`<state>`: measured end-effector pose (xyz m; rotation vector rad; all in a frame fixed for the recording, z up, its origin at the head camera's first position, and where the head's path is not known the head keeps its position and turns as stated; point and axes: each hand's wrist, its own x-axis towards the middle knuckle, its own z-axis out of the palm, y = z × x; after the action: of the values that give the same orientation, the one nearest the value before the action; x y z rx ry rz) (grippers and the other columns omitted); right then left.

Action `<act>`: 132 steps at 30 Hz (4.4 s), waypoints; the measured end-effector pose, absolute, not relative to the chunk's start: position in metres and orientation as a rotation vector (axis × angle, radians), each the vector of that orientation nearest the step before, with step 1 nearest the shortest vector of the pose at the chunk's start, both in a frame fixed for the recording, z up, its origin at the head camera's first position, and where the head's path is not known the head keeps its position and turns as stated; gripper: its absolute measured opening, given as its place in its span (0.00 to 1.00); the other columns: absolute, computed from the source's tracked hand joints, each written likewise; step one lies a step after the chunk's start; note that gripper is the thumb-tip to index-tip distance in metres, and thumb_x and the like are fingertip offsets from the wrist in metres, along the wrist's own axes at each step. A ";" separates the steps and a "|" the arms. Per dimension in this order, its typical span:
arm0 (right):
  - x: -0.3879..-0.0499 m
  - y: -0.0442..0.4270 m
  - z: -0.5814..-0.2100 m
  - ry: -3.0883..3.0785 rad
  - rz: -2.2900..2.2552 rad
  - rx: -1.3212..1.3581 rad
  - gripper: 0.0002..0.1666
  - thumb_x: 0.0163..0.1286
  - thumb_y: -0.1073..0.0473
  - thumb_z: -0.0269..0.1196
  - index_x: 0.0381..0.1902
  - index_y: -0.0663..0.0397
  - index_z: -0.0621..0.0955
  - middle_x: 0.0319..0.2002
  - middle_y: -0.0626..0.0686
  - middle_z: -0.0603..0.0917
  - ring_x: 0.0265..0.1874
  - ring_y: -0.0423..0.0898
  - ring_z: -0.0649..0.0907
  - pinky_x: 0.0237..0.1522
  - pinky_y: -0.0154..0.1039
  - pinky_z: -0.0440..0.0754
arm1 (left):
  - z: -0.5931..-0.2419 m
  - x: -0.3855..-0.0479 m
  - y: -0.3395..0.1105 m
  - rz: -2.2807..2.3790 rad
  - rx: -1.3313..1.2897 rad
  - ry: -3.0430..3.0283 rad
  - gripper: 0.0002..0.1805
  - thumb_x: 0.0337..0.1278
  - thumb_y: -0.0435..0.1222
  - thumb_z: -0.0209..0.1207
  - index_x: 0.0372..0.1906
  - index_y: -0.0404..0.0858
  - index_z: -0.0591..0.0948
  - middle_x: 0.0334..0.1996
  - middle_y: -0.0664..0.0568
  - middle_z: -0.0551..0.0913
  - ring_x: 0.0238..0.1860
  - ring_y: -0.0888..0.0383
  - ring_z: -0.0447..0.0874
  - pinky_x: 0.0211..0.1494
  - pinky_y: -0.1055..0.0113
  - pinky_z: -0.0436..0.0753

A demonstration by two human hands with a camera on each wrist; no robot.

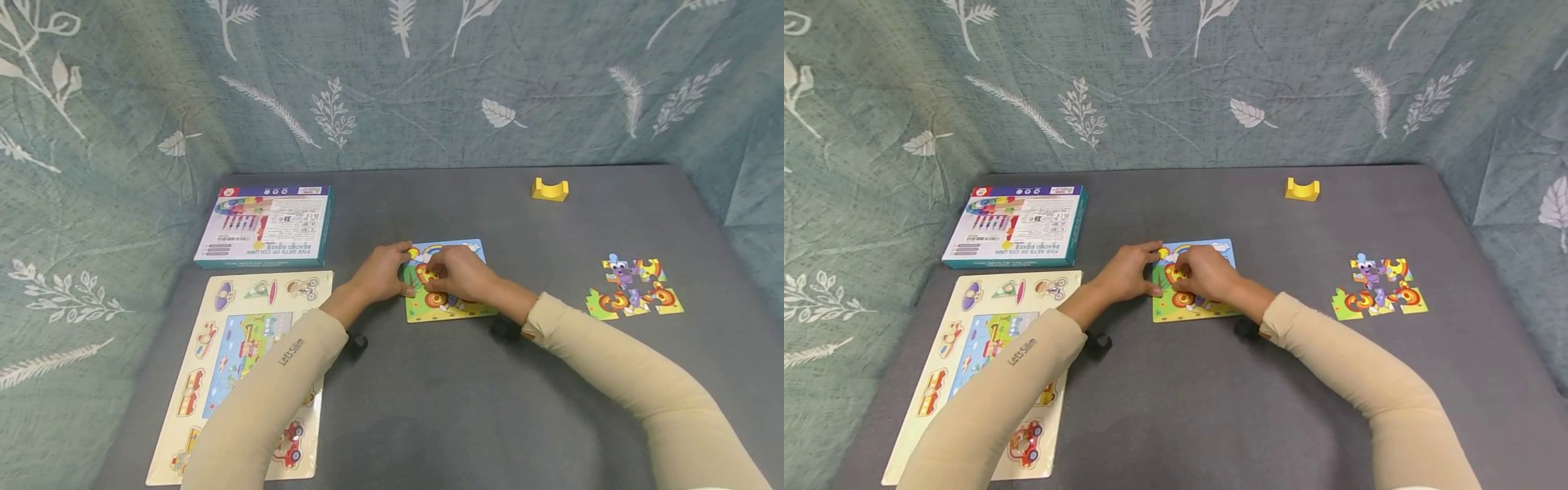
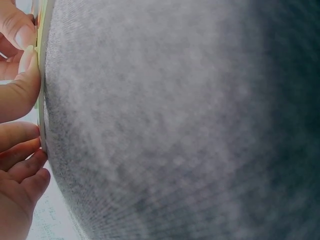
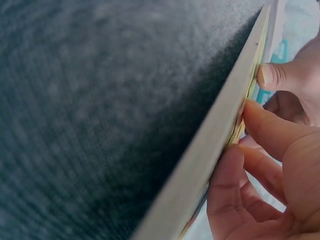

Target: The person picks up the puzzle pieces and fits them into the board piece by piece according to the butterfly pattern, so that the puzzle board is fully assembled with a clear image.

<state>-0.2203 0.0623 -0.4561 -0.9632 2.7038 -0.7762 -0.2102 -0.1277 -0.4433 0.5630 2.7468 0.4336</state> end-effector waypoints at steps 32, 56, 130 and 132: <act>-0.213 0.069 -0.449 2.605 -0.547 -1.144 0.06 0.68 0.53 0.61 0.35 0.48 0.83 0.23 0.43 0.79 0.20 0.37 0.74 0.25 0.33 0.74 | -0.442 -0.211 -0.127 0.431 0.583 2.742 0.38 0.44 0.44 0.73 0.60 0.30 0.76 0.71 0.42 0.64 0.70 0.43 0.65 0.73 0.55 0.65; -0.175 0.301 -0.433 2.755 -0.380 -0.576 0.31 0.47 0.55 0.76 0.46 0.65 0.80 0.36 0.58 0.82 0.36 0.53 0.81 0.38 0.52 0.78 | -0.443 -0.207 -0.131 0.482 0.521 2.741 0.41 0.43 0.42 0.74 0.63 0.30 0.73 0.72 0.41 0.62 0.71 0.41 0.61 0.73 0.52 0.64; -0.193 0.066 -0.466 2.666 -0.895 -0.944 0.13 0.52 0.56 0.74 0.28 0.53 0.80 0.19 0.46 0.79 0.20 0.38 0.75 0.23 0.32 0.72 | -0.442 -0.209 -0.127 0.417 0.626 2.725 0.32 0.49 0.42 0.71 0.58 0.30 0.77 0.72 0.40 0.61 0.72 0.44 0.60 0.75 0.54 0.62; -0.194 0.066 -0.467 2.686 -0.892 -0.930 0.13 0.52 0.56 0.74 0.29 0.54 0.80 0.20 0.46 0.80 0.22 0.38 0.77 0.24 0.32 0.73 | -0.442 -0.210 -0.126 0.427 0.622 2.720 0.32 0.48 0.42 0.71 0.58 0.30 0.77 0.72 0.41 0.61 0.72 0.44 0.60 0.75 0.54 0.62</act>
<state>-0.1936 0.0661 -0.4672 -0.9300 2.6863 -0.8922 -0.2099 -0.1262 -0.4416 0.6219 2.7203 0.4270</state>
